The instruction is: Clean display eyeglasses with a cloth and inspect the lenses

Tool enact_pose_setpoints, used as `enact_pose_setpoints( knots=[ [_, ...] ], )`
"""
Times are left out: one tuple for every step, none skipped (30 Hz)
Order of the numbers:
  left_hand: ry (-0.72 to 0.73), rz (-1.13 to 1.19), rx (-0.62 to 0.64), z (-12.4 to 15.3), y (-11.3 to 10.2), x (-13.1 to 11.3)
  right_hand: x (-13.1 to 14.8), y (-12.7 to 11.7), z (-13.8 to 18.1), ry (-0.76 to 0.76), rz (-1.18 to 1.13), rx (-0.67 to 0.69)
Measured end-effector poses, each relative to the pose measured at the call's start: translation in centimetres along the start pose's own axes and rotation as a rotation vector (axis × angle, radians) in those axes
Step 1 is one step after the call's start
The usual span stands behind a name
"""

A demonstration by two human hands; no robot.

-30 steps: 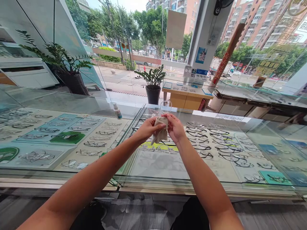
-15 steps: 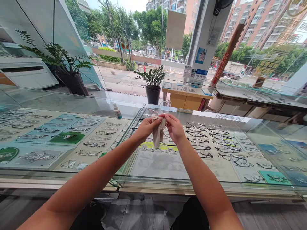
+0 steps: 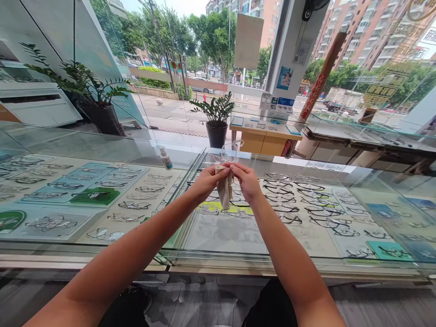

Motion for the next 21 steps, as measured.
enact_pose_setpoints(
  knots=[
    [-0.009, 0.011, 0.006, -0.02, 0.01, 0.07, 0.01, 0.0, 0.02, -0.001, -0.006, -0.004],
    [-0.017, 0.019, 0.012, -0.05, 0.01, 0.14, 0.0, -0.02, 0.03, -0.002, -0.013, -0.008],
    [-0.024, 0.024, 0.016, -0.07, -0.01, 0.2, -0.04, -0.05, 0.02, -0.002, -0.018, -0.012],
    [-0.028, 0.028, 0.019, -0.09, -0.02, 0.26, -0.08, -0.07, 0.01, -0.003, -0.021, -0.016],
    [-0.031, 0.029, 0.022, -0.1, -0.04, 0.3, -0.14, -0.09, -0.01, -0.003, -0.022, -0.018],
    [-0.03, 0.029, 0.025, -0.1, -0.04, 0.31, -0.21, -0.11, -0.04, -0.001, -0.024, -0.02],
    [-0.028, 0.029, 0.028, -0.09, -0.04, 0.31, -0.29, -0.15, -0.08, 0.002, -0.026, -0.022],
    [-0.027, 0.028, 0.031, -0.07, -0.02, 0.31, -0.37, -0.2, -0.12, 0.007, -0.031, -0.027],
    [-0.026, 0.027, 0.037, -0.04, 0.02, 0.31, -0.45, -0.28, -0.16, 0.013, -0.039, -0.033],
    [-0.027, 0.025, 0.043, 0.0, 0.07, 0.32, -0.54, -0.35, -0.2, 0.02, -0.048, -0.04],
    [-0.028, 0.023, 0.049, 0.04, 0.11, 0.32, -0.61, -0.42, -0.22, 0.027, -0.058, -0.045],
    [-0.03, 0.022, 0.054, 0.09, 0.14, 0.33, -0.65, -0.48, -0.24, 0.033, -0.068, -0.05],
    [-0.032, 0.02, 0.061, 0.12, 0.18, 0.33, -0.66, -0.51, -0.24, 0.037, -0.078, -0.051],
    [-0.031, 0.018, 0.067, 0.16, 0.22, 0.31, -0.65, -0.5, -0.22, 0.04, -0.087, -0.049],
    [-0.029, 0.014, 0.075, 0.18, 0.27, 0.28, -0.61, -0.47, -0.2, 0.042, -0.094, -0.045],
    [-0.026, 0.01, 0.083, 0.21, 0.32, 0.24, -0.55, -0.44, -0.18, 0.043, -0.1, -0.041],
    [-0.023, 0.007, 0.092, 0.23, 0.38, 0.21, -0.5, -0.43, -0.17, 0.044, -0.105, -0.039],
    [-0.02, 0.004, 0.099, 0.25, 0.43, 0.17, -0.49, -0.42, -0.16, 0.049, -0.11, -0.038],
    [-0.016, 0.0, 0.106, 0.28, 0.48, 0.13, -0.52, -0.41, -0.15, 0.059, -0.118, -0.037],
    [-0.015, -0.004, 0.114, 0.31, 0.54, 0.13, -0.61, -0.41, -0.14, 0.075, -0.128, -0.036],
    [-0.018, -0.009, 0.122, 0.35, 0.61, 0.16, -0.74, -0.41, -0.13, 0.093, -0.141, -0.033]
  ],
)
Point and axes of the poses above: each hand's wrist, its own z-axis away from the middle knuckle, its own y-axis out of the palm, x = y × z, the point moved 9 cm from there along -z, towards the middle knuckle, and after that the axes turned 11 degrees about -x, right-handed, at the moved point
